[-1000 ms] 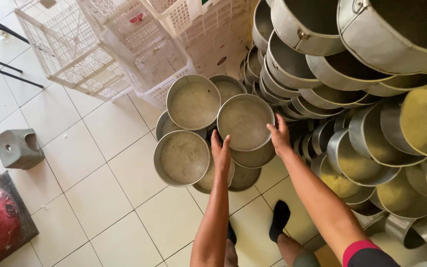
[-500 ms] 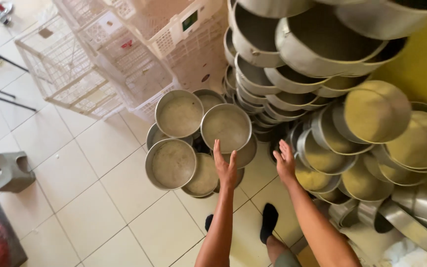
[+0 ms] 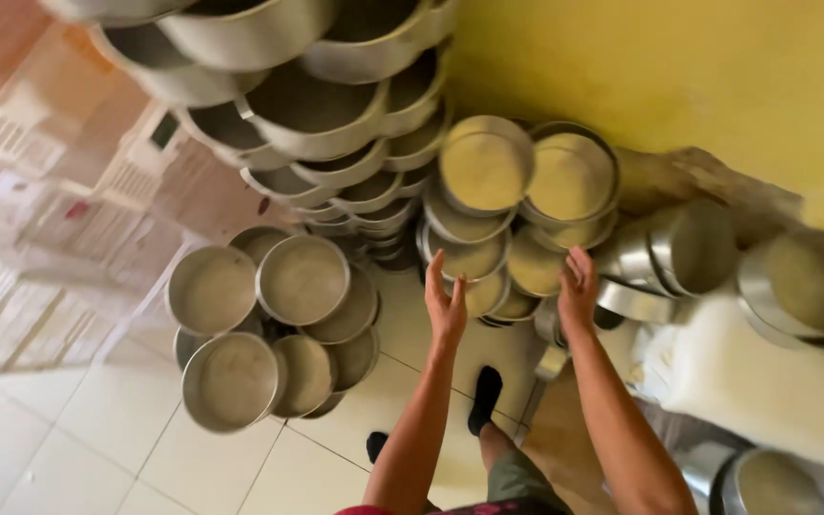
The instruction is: Organizing and stacking metal cake tins on the kitchen floor.
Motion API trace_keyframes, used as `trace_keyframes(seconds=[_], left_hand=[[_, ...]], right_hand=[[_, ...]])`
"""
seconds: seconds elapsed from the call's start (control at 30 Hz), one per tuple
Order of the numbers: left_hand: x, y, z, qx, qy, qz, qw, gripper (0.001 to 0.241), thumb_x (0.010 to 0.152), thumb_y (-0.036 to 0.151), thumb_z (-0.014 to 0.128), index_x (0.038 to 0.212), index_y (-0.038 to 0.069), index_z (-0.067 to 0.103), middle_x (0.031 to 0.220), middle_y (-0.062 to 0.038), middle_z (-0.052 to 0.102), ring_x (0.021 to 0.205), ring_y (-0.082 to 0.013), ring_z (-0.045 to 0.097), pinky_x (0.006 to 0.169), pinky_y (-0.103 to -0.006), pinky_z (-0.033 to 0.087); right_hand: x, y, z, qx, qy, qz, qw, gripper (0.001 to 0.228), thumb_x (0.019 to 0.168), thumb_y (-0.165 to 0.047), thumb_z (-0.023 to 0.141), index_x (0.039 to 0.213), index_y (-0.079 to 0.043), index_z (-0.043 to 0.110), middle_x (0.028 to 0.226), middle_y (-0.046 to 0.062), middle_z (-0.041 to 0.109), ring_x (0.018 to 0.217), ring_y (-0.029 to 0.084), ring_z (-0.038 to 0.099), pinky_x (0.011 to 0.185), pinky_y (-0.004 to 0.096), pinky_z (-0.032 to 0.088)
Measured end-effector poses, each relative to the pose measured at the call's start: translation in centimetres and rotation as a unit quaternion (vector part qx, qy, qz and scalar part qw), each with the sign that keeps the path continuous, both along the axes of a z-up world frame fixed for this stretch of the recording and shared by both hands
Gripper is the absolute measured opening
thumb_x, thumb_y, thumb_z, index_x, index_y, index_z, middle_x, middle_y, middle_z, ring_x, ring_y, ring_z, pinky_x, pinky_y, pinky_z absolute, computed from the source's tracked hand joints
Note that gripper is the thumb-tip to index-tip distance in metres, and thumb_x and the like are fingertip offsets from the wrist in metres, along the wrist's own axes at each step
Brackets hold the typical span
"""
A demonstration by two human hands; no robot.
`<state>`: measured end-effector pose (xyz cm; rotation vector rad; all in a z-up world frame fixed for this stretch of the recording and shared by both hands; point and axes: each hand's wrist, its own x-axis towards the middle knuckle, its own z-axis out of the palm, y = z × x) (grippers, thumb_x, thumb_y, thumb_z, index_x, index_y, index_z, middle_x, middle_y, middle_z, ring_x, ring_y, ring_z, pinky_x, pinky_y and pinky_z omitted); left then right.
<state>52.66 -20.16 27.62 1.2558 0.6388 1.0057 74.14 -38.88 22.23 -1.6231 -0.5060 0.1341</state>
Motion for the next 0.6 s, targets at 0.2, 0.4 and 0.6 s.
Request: trace_keyframes(seconds=[0.2, 0.4, 0.6], left_hand=[[11.2, -4.6, -0.2, -0.007, -0.058, -0.104, 0.993, 0.059, 0.098, 0.002, 0.061, 0.153, 0.000, 0.040, 0.161, -0.017, 0.041, 0.151, -0.0280, 0.037, 0.118, -0.0414, 0.036], [17.9, -8.0, 2.6, 0.032, -0.022, -0.146, 0.989, 0.057, 0.100, 0.003, 0.066, 0.152, 0.001, 0.043, 0.158, -0.018, 0.047, 0.149, -0.0298, 0.042, 0.121, -0.0420, 0.033], [23.3, -10.4, 2.1, 0.035, 0.004, -0.182, 0.983, 0.058, 0.098, 0.005, 0.065, 0.151, 0.001, 0.044, 0.156, -0.019, 0.049, 0.147, -0.0299, 0.045, 0.117, -0.0411, 0.038]], right_hand=[[6.2, -7.4, 5.7, -0.007, 0.032, -0.111, 0.993, 0.059, 0.095, 0.000, 0.060, 0.152, -0.004, 0.043, 0.156, 0.014, 0.047, 0.143, 0.030, 0.047, 0.115, 0.039, 0.042], [10.6, -12.3, 9.2, -0.036, 0.078, -0.178, 0.980, 0.058, 0.097, -0.003, 0.059, 0.153, -0.007, 0.042, 0.156, 0.013, 0.046, 0.145, 0.027, 0.044, 0.114, 0.039, 0.040], [14.5, -15.5, 7.4, -0.003, 0.082, -0.213, 0.974, 0.056, 0.095, -0.002, 0.058, 0.149, -0.004, 0.045, 0.155, 0.015, 0.050, 0.144, 0.028, 0.047, 0.115, 0.038, 0.039]])
